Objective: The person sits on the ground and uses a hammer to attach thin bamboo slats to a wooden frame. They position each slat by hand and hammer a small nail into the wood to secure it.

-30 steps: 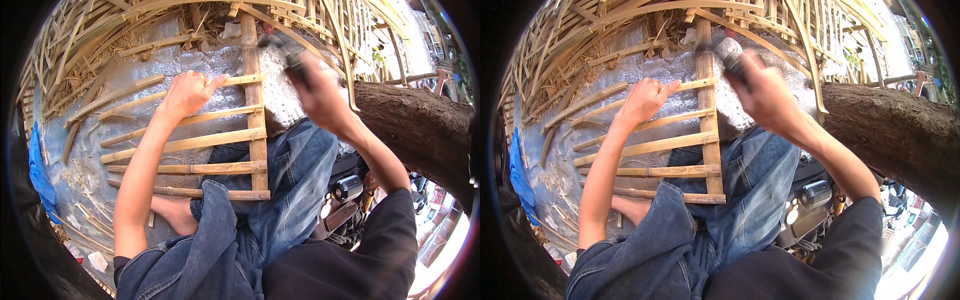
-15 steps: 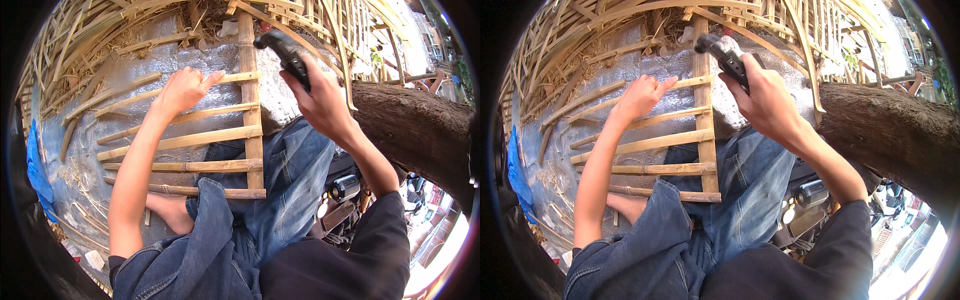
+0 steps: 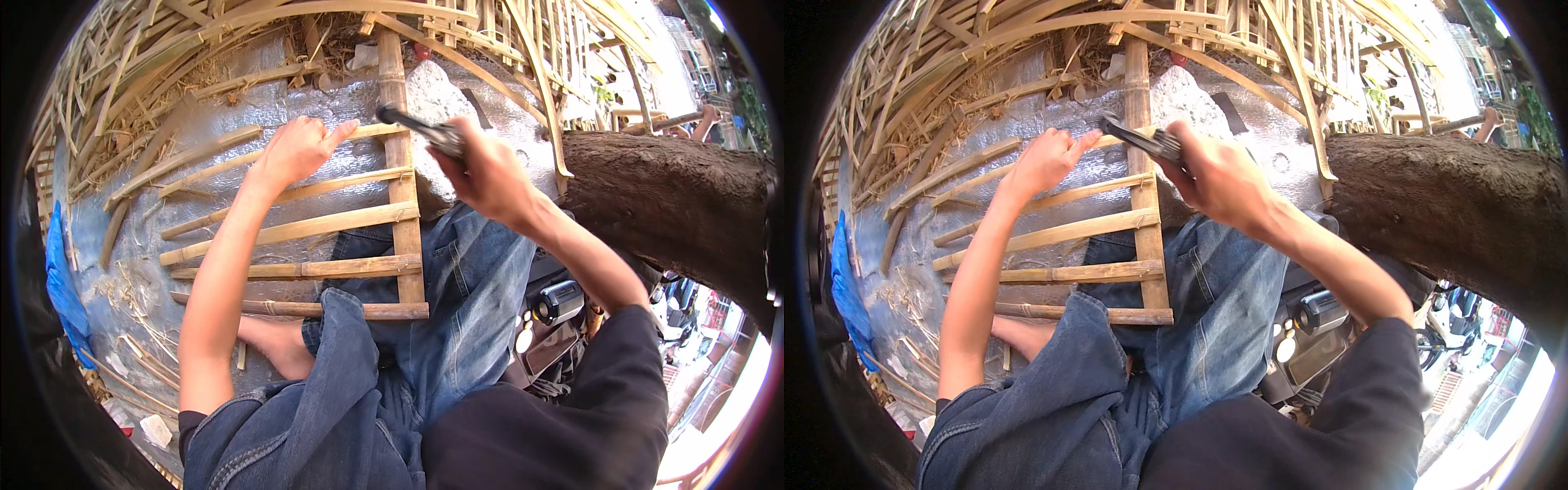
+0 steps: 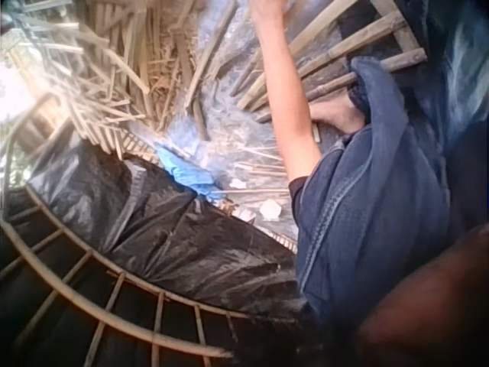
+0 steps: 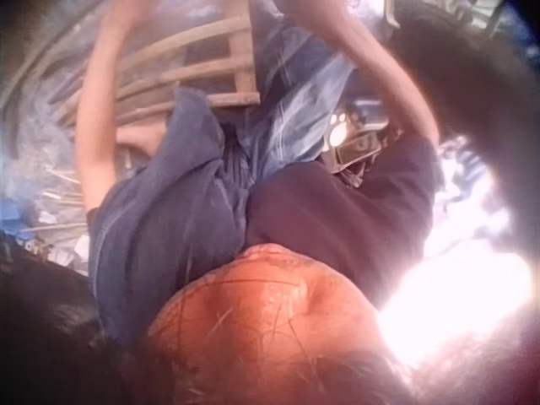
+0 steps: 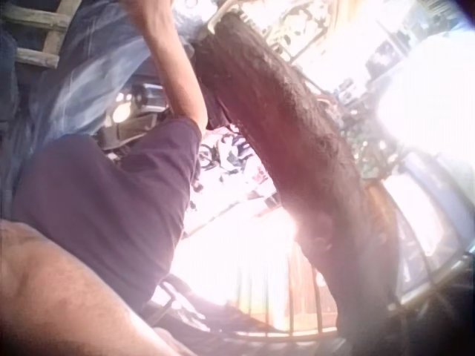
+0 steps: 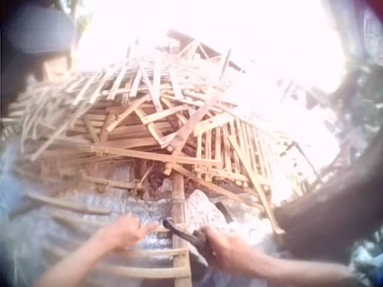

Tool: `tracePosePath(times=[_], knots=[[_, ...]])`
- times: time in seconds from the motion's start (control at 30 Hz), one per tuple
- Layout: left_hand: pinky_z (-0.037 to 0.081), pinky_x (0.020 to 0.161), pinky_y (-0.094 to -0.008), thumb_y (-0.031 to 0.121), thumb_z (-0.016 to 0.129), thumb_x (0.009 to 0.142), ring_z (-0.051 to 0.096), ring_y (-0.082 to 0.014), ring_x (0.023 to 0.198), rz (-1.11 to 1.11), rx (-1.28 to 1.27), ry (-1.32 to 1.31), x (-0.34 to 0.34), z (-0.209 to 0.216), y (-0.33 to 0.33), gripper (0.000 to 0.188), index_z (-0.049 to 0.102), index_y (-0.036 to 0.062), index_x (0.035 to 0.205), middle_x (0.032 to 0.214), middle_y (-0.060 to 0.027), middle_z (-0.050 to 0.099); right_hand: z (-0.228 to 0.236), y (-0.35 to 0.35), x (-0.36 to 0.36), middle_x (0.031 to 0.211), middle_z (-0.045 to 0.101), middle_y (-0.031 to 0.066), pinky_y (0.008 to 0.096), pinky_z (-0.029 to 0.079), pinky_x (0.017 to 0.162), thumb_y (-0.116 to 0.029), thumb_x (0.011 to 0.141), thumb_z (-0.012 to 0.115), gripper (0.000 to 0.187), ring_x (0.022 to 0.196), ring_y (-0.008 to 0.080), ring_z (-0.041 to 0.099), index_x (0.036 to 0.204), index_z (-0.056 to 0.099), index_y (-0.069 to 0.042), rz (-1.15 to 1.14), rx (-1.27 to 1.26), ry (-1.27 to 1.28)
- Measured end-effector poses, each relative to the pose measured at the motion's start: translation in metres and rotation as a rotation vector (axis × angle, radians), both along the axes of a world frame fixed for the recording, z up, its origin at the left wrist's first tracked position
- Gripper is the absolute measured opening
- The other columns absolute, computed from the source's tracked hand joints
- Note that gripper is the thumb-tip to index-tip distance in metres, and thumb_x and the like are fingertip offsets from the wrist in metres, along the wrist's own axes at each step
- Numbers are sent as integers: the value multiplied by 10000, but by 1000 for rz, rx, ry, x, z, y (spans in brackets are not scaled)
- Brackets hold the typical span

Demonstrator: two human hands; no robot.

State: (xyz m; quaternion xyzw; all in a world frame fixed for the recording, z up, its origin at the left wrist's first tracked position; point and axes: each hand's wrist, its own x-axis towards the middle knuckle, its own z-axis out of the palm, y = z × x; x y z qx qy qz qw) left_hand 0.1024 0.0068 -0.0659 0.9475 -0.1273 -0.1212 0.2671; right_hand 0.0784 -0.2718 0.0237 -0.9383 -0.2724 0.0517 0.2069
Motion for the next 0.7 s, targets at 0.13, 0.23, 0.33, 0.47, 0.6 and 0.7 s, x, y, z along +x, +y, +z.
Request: tracePosePath(times=[0.13, 0.23, 0.33, 0.47, 0.6, 0.7], knots=[[514, 776, -527, 617, 406, 988, 634, -498, 821, 19, 17, -2, 2, -29, 22, 814, 661, -108, 719, 788, -335, 641, 23, 17, -1, 676, 615, 225, 491, 457, 531, -184, 960, 629, 245, 567, 407, 617, 1015, 505, 20, -1, 41, 7], [515, 786, -520, 621, 410, 984, 634, -498, 835, -19, -2, 10, -3, -6, 3, 809, 664, -103, 725, 816, -335, 647, 27, 0, -9, 665, 619, 227, 487, 465, 517, -187, 956, 631, 261, 560, 387, 630, 1012, 500, 30, -47, 383, 125], [498, 740, -523, 627, 421, 978, 618, -485, 779, 47, -12, 50, -3, -3, 5, 801, 654, -93, 715, 770, -325, 626, 12, 11, 21, 690, 623, 232, 485, 468, 523, -229, 975, 609, 283, 595, 386, 642, 1022, 494, 24, 2, -265, 165], [483, 700, -523, 628, 424, 977, 599, -478, 724, 71, -38, 47, 1, -9, 7, 800, 645, -90, 702, 728, -327, 603, 19, 6, 7, 686, 627, 224, 494, 475, 541, -252, 987, 582, 284, 597, 399, 637, 1033, 501, 16, 109, 159, -115], [486, 697, -518, 612, 417, 987, 596, -484, 711, 38, -62, -91, -6, -26, 14, 800, 635, -90, 670, 699, -332, 589, 2, 4, 15, 678, 626, 211, 488, 460, 496, -190, 959, 640, 276, 556, 400, 619, 1092, 497, 4, -11, -253, 122], [486, 687, -518, 581, 415, 1000, 593, -479, 682, 67, -69, -20, -3, -11, 6, 783, 630, -82, 642, 657, -322, 574, 17, -1, -3, 672, 633, 217, 492, 465, 488, -185, 964, 632, 259, 537, 386, 625, 1076, 496, 4, 35, 187, -150]])
